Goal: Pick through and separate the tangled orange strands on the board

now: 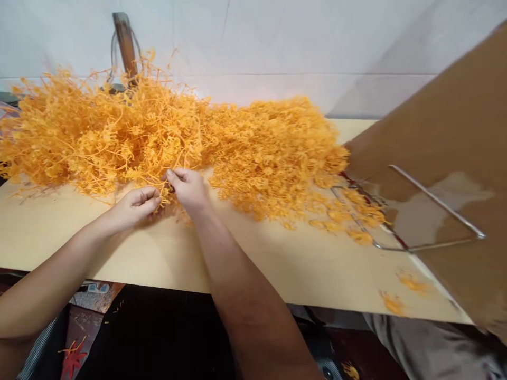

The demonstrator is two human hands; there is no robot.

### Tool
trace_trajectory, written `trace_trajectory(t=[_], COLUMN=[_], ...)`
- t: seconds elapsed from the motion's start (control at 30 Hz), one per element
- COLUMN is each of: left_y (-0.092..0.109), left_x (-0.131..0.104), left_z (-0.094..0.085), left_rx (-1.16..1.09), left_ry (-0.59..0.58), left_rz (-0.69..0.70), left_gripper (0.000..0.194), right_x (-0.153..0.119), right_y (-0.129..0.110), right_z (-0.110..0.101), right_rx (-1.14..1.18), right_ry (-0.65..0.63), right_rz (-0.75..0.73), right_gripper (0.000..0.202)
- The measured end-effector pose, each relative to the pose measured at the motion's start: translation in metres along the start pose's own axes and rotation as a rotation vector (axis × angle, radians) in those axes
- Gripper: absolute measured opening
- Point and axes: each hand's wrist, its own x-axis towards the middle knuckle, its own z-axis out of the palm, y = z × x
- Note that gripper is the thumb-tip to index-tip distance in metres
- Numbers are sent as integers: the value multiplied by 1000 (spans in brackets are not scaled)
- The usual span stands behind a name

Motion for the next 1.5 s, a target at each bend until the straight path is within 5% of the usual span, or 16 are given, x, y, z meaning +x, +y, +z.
trace_trajectory(t=[0.77,1.0,1.13,1.27,1.5], left_y=[5,9,13,9,-8], left_x=[-2,2,7,10,11], left_z=[-13,-5,1,3,1], left_rx=[-154,-303,-319,-228,-87], left_ry=[-139,-2,139,199,110], left_rz=[-127,-254,-351,-288,-61], left_gripper=[21,19,7,14,24], right_x=[21,20,14,6,5], right_y=[28,23,12,6,14], right_z=[15,10,0,-3,0], right_rx=[-49,40,143,75,-12], right_ry=[91,123,-25,-174,-259], right_rz=[20,18,50,2,-31], right_gripper=[21,22,28,41,42])
